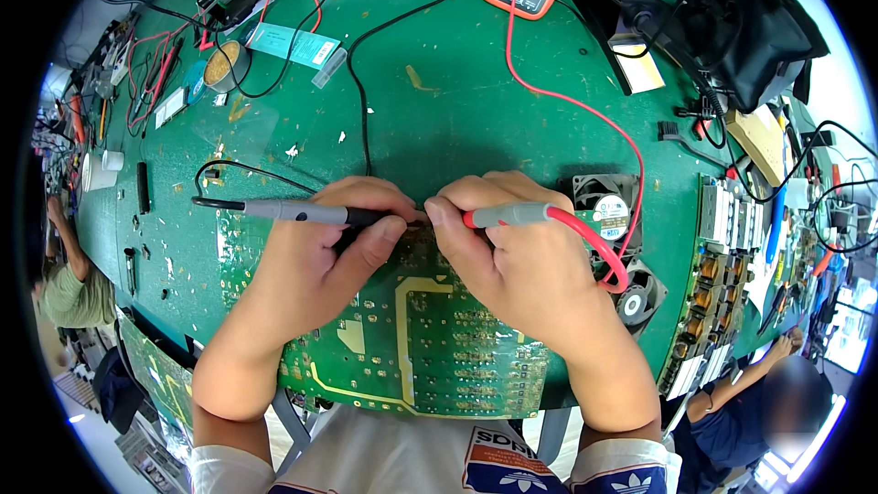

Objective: The person tests components on a green circuit board using multimeter probes, touching the tips to various soldered points and pointing at specific chips on the board.

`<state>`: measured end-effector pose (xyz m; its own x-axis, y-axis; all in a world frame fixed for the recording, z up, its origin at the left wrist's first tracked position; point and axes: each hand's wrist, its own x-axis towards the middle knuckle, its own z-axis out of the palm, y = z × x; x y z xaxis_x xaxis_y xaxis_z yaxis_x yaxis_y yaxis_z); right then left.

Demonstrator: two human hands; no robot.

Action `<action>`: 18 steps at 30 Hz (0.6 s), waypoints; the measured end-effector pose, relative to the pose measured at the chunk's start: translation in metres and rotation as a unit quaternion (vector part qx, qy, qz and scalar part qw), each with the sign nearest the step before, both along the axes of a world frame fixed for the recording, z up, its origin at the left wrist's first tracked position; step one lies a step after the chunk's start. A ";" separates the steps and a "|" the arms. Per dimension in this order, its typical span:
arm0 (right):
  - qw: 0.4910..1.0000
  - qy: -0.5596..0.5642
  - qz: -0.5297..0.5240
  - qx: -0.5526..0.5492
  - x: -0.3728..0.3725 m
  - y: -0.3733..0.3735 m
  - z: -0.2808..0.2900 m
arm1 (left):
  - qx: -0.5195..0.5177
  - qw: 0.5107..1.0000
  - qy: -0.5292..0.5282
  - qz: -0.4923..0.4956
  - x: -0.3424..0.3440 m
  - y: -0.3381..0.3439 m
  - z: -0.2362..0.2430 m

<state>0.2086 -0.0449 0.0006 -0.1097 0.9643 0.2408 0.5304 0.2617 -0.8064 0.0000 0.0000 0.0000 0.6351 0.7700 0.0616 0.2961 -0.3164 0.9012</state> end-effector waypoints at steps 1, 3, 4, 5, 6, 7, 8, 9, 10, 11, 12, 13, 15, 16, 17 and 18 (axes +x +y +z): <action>1.000 -0.006 -0.005 -0.003 0.000 -0.001 0.000 | -0.002 1.000 -0.001 0.004 0.000 0.000 0.000; 1.000 -0.010 -0.003 -0.006 0.001 -0.002 0.001 | -0.011 1.000 -0.007 0.012 0.001 -0.002 0.001; 1.000 -0.008 0.004 -0.007 0.004 0.000 0.002 | -0.018 1.000 -0.011 0.017 0.003 -0.002 0.003; 1.000 -0.006 0.012 -0.008 0.006 0.001 0.005 | -0.024 0.999 -0.016 0.021 0.005 -0.003 0.004; 1.000 -0.002 0.010 -0.012 0.008 0.001 0.009 | -0.010 0.999 -0.027 0.028 0.006 -0.001 0.002; 1.000 0.026 0.000 -0.008 0.009 0.002 0.008 | -0.041 0.999 -0.007 0.026 0.006 0.001 0.005; 0.995 0.096 -0.016 -0.030 0.009 0.001 0.005 | -0.082 0.996 -0.017 0.037 0.005 0.000 0.006; 0.984 0.166 -0.029 -0.055 0.009 0.000 0.004 | -0.125 0.991 -0.024 0.052 0.002 -0.001 0.006; 0.976 0.211 -0.033 -0.051 0.008 -0.002 0.006 | -0.110 0.990 -0.059 0.066 0.001 -0.002 0.003; 0.971 0.233 -0.038 -0.043 0.009 -0.003 0.008 | -0.096 0.988 -0.095 0.079 0.000 -0.002 0.000; 0.969 0.240 -0.045 -0.026 0.013 -0.005 0.013 | -0.111 0.986 -0.104 0.072 -0.005 0.001 -0.004; 0.968 0.247 -0.051 -0.009 0.016 -0.006 0.018 | -0.114 0.981 -0.132 0.088 -0.005 0.001 -0.005; 0.968 0.238 -0.067 0.038 0.034 -0.004 0.023 | -0.142 0.951 -0.246 0.124 0.000 0.001 0.001; 0.952 0.297 -0.045 0.053 0.038 -0.004 0.029 | -0.166 0.943 -0.265 0.115 -0.004 0.003 0.004; 0.932 0.355 -0.023 0.068 0.041 -0.004 0.036 | -0.174 0.936 -0.285 0.114 -0.003 0.003 0.009; 0.908 0.415 0.002 0.054 0.046 -0.005 0.041 | -0.206 0.918 -0.321 0.106 -0.007 0.003 0.010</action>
<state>0.2543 -0.0499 0.0411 0.1494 0.9302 0.3352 -0.2498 0.3636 -0.8974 -0.0066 0.0032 0.0102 0.4020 0.9144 0.0472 -0.3228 0.0933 0.9418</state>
